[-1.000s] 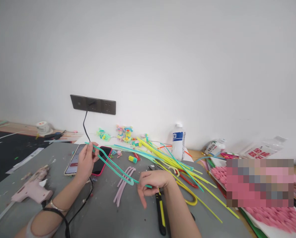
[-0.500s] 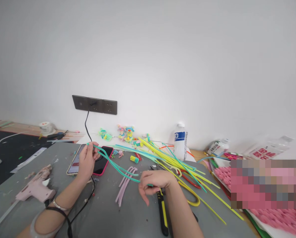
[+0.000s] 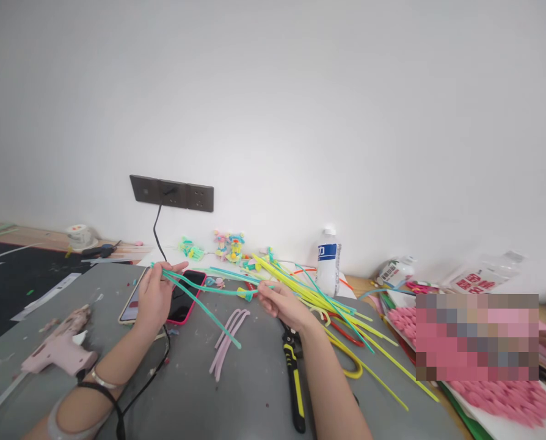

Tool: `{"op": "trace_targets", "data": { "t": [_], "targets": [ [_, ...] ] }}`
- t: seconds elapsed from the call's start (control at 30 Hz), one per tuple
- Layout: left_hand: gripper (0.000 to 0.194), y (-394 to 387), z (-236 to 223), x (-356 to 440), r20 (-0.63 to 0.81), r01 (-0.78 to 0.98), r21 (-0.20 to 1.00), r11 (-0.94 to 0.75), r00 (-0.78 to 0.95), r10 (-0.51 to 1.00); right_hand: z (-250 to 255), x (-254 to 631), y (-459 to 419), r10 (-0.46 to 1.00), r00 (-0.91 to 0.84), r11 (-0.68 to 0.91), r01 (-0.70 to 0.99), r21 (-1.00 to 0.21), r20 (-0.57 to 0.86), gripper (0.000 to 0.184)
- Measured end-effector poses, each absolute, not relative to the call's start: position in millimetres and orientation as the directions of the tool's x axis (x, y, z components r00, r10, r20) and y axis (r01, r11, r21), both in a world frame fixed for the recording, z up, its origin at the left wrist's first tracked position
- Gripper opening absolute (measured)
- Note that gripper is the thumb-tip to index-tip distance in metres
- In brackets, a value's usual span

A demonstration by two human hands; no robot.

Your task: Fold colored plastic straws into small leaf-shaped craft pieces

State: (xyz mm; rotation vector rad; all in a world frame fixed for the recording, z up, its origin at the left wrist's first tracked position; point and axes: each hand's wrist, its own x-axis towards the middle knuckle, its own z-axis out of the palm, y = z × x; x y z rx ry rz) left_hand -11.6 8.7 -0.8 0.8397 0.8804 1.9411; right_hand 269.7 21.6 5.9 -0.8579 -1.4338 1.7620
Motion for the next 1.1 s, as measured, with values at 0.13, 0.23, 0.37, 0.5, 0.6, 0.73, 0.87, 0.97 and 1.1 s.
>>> {"op": "trace_targets", "data": {
  "t": [0.13, 0.23, 0.37, 0.5, 0.6, 0.73, 0.87, 0.97, 1.1],
  "targets": [
    [0.029, 13, 6, -11, -0.073, -0.733, 0.650, -0.201, -0.323, 0.943, 1, 255, 20, 0.841, -0.539, -0.089, -0.045, -0.995, -0.050, 0.040],
    [0.034, 15, 11, -10, -0.200, -0.841, 0.533, -0.098, -0.238, 0.951, -4, 239, 14, 0.848, -0.525, 0.116, 0.048, -0.992, 0.074, 0.031],
    [0.040, 12, 16, -3, -0.337, -0.886, 0.464, 0.003, -0.173, 0.925, -4, 215, -1, 0.763, -0.587, 0.467, 0.210, -0.859, 0.271, 0.050],
    [0.039, 7, 10, 8, -0.337, -0.875, 0.480, 0.063, -0.117, 0.934, -1, 201, -15, 0.631, -0.716, 0.666, 0.301, -0.683, 0.300, 0.072],
    [0.035, 3, 1, 17, -0.319, -0.847, 0.521, 0.104, -0.080, 0.944, -2, 197, -19, 0.597, -0.746, 0.737, 0.365, -0.568, 0.295, 0.069],
    [0.032, 2, -7, 25, -0.329, -0.834, 0.532, 0.146, -0.045, 0.943, -2, 193, -21, 0.572, -0.781, 0.746, 0.370, -0.554, 0.249, 0.040],
    [0.036, 1, -7, 24, -0.325, -0.859, 0.487, 0.161, -0.008, 0.946, 1, 193, -22, 0.639, -0.719, 0.605, 0.250, -0.756, 0.274, 0.023],
    [0.040, 2, -6, 21, -0.287, -0.869, 0.463, 0.174, 0.038, 0.957, -2, 196, -16, 0.775, -0.576, 0.360, 0.061, -0.931, 0.262, 0.045],
    [0.040, 6, -3, 13, -0.237, -0.894, 0.437, 0.101, -0.006, 0.972, -10, 203, 0, 0.889, -0.400, 0.152, -0.199, -0.968, 0.222, 0.049]
  ]
}}
